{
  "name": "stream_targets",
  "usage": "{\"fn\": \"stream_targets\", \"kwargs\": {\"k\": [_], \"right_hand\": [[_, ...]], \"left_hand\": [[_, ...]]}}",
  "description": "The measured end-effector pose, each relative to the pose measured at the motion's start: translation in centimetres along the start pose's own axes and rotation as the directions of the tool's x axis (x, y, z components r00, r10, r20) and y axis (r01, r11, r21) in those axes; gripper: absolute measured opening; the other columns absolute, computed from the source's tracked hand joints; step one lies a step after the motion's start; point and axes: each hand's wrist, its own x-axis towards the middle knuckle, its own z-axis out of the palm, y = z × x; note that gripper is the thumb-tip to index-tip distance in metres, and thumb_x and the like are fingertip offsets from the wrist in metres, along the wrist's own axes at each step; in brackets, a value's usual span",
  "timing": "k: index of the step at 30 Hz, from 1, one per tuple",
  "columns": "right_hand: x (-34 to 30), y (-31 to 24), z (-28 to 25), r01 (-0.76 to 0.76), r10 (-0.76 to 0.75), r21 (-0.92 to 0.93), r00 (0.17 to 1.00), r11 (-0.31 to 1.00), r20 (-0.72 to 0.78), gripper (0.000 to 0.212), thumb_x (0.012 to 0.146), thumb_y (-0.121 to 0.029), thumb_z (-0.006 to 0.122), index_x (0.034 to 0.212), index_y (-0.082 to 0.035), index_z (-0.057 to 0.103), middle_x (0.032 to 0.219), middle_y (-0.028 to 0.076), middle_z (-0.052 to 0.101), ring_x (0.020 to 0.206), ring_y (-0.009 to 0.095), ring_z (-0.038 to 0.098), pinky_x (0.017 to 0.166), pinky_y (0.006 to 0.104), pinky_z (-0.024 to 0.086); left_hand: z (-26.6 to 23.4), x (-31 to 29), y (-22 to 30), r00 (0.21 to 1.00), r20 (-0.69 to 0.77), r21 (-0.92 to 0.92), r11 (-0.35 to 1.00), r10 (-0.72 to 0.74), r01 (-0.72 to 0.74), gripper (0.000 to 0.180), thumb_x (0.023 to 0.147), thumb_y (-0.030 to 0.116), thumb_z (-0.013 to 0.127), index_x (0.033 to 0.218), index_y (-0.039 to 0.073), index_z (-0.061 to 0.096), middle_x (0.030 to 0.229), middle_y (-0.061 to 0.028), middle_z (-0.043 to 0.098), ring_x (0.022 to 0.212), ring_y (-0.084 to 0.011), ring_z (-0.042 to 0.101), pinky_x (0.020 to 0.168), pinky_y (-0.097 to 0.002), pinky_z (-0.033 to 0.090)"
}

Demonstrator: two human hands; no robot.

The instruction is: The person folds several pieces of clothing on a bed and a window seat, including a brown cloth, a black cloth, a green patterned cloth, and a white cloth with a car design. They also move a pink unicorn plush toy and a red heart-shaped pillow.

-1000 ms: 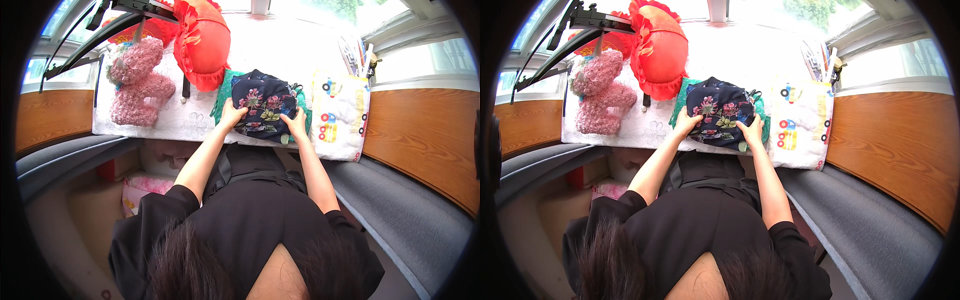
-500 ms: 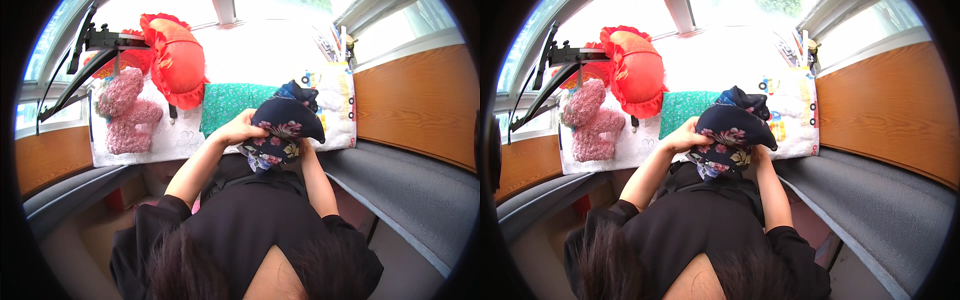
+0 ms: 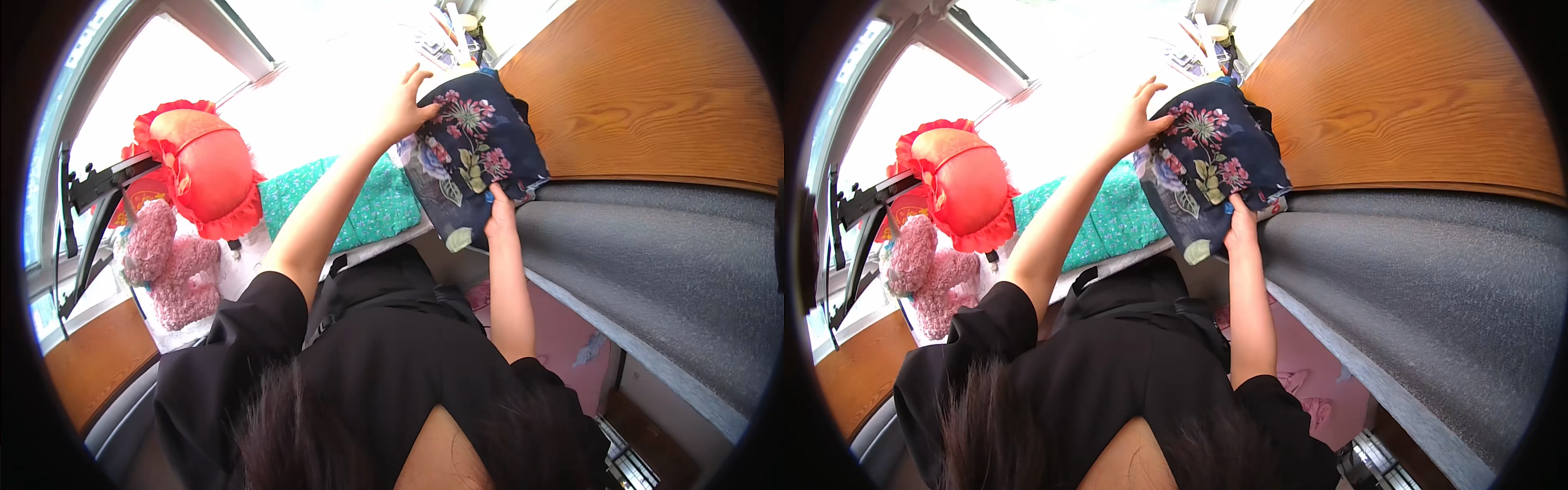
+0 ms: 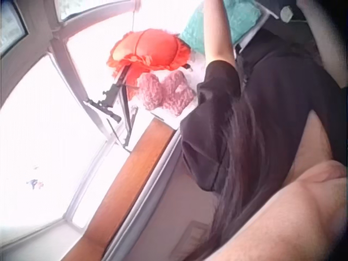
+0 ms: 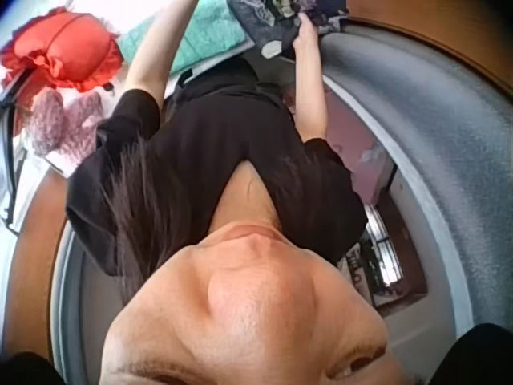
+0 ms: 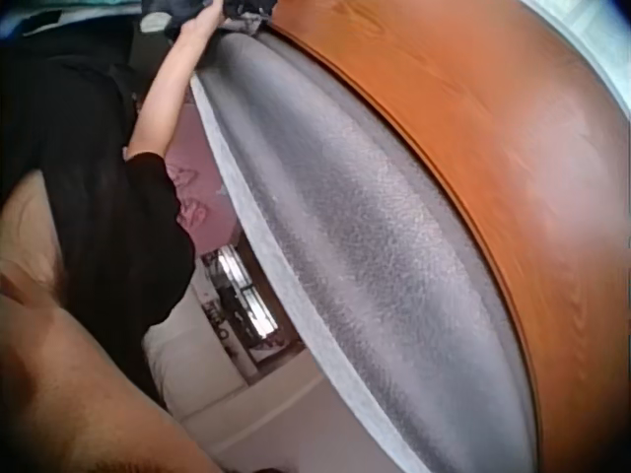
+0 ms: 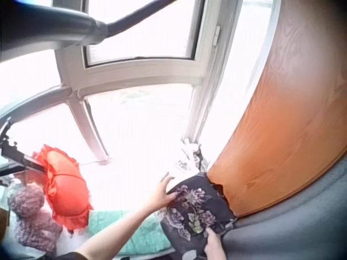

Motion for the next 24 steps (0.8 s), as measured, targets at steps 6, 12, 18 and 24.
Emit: {"fn": "stream_targets", "kwargs": {"k": [6, 12, 18, 24], "right_hand": [[-0.4, 3.1, -1.6, 0.195, -0.736, -0.896, 0.651, 0.399, -0.187, 0.058, 0.072, -0.001, 0.070, 0.122, -0.003, 0.042, 0.114, 0.017, 0.049, 0.109, 0.028, 0.048, 0.092, 0.0449, 0.042], [-0.2, -2.2, 9.1, 0.337, -0.636, -0.771, 0.435, -0.540, 0.637, 0.052, 0.089, -0.031, 0.056, 0.139, -0.024, 0.042, 0.148, 0.013, 0.029, 0.132, 0.038, 0.025, 0.105, 0.0531, 0.019], [9.3, 3.5, 2.3, 0.166, -0.318, -0.581, 0.702, -0.796, 0.637, 0.052, 0.093, -0.044, 0.044, 0.143, -0.036, 0.031, 0.155, 0.003, 0.014, 0.138, 0.042, 0.014, 0.101, 0.0732, 0.008], [9.7, 3.7, 3.8, 0.158, -0.338, -0.625, 0.728, -0.765, 0.597, 0.051, 0.093, -0.039, 0.049, 0.141, -0.031, 0.036, 0.153, 0.003, 0.020, 0.137, 0.040, 0.019, 0.102, 0.0709, 0.014]], "left_hand": [[6.2, -7.0, -1.4, 0.853, 0.522, 0.382, 0.885, 0.032, -0.267, 0.079, 0.072, 0.033, 0.073, 0.140, 0.016, 0.038, 0.154, -0.0074, 0.018, 0.141, -0.0317, 0.018, 0.111, -0.0569, 0.015], [6.5, -12.0, -1.6, 0.897, 0.442, 0.376, 0.914, -0.031, -0.154, 0.083, 0.075, 0.040, 0.070, 0.145, 0.017, 0.031, 0.154, -0.0056, 0.017, 0.142, -0.0294, 0.014, 0.112, -0.0564, 0.013], [1.6, -17.2, -3.2, 0.861, 0.492, 0.403, 0.910, -0.129, -0.094, 0.074, 0.078, 0.032, 0.068, 0.141, 0.015, 0.035, 0.153, -0.0067, 0.020, 0.141, -0.0296, 0.018, 0.112, -0.0544, 0.016], [-7.5, -25.9, -8.5, 0.953, 0.076, 0.413, 0.879, -0.293, 0.237, 0.057, 0.072, 0.014, 0.071, 0.124, 0.004, 0.049, 0.138, -0.0189, 0.040, 0.129, -0.0391, 0.036, 0.106, -0.0468, 0.031]]}}
